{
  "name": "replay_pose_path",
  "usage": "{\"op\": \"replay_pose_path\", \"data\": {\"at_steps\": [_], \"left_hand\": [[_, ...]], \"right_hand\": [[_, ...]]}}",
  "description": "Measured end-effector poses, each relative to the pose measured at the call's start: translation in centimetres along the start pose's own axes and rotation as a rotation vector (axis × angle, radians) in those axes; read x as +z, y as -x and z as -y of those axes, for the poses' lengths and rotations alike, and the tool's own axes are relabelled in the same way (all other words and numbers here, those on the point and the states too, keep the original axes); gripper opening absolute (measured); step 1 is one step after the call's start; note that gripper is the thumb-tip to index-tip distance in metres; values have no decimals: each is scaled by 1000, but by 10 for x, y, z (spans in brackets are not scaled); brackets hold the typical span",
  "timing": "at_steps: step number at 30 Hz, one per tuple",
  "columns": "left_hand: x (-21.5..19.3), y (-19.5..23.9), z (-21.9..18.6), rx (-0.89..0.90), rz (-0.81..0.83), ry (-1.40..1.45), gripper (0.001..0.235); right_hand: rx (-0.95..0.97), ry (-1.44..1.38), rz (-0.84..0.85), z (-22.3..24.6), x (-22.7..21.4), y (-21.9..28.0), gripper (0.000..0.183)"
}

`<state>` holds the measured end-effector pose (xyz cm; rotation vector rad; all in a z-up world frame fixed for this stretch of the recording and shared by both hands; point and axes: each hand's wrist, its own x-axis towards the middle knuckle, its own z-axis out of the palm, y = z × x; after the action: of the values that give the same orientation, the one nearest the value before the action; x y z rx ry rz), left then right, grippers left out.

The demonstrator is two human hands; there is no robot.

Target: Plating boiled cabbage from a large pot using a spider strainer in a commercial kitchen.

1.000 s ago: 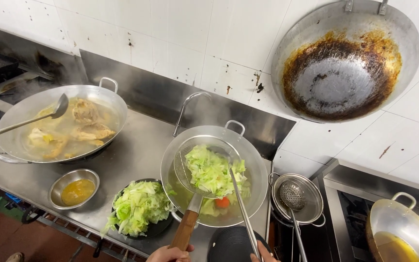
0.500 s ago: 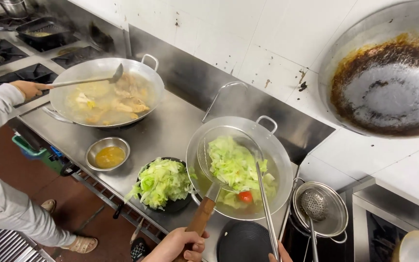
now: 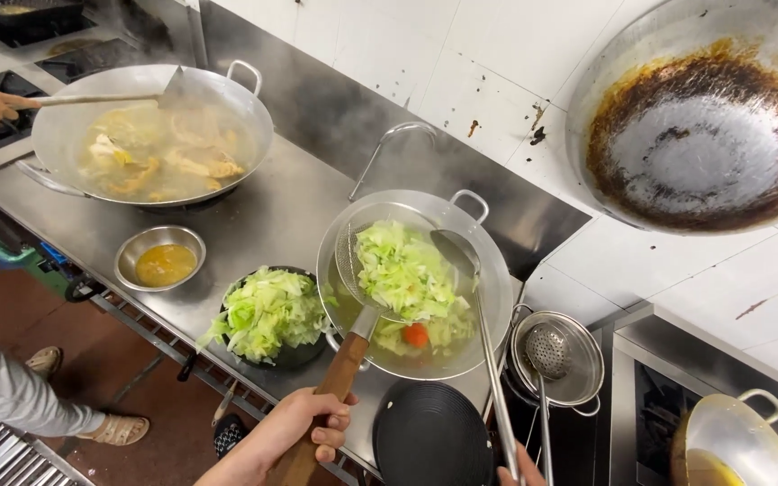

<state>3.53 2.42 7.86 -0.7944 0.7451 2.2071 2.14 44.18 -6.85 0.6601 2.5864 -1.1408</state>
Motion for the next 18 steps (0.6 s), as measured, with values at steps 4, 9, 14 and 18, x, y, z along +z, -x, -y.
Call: {"op": "replay_pose_path", "data": {"at_steps": [4, 9, 14, 18], "left_hand": [[-11, -18, -3, 4, 59, 13, 20], [-13, -23, -5, 36, 132, -26, 22], [-12, -26, -3, 3, 128, -18, 19], [-16, -28, -1, -2, 132, 6, 19]], "right_hand": [[-37, 376, 238, -86, -95, -94, 98], [-121, 637, 86, -71, -118, -79, 88], [-199, 855, -99, 37, -142, 15, 79], [-244, 1035, -249, 35, -153, 33, 72]]}}
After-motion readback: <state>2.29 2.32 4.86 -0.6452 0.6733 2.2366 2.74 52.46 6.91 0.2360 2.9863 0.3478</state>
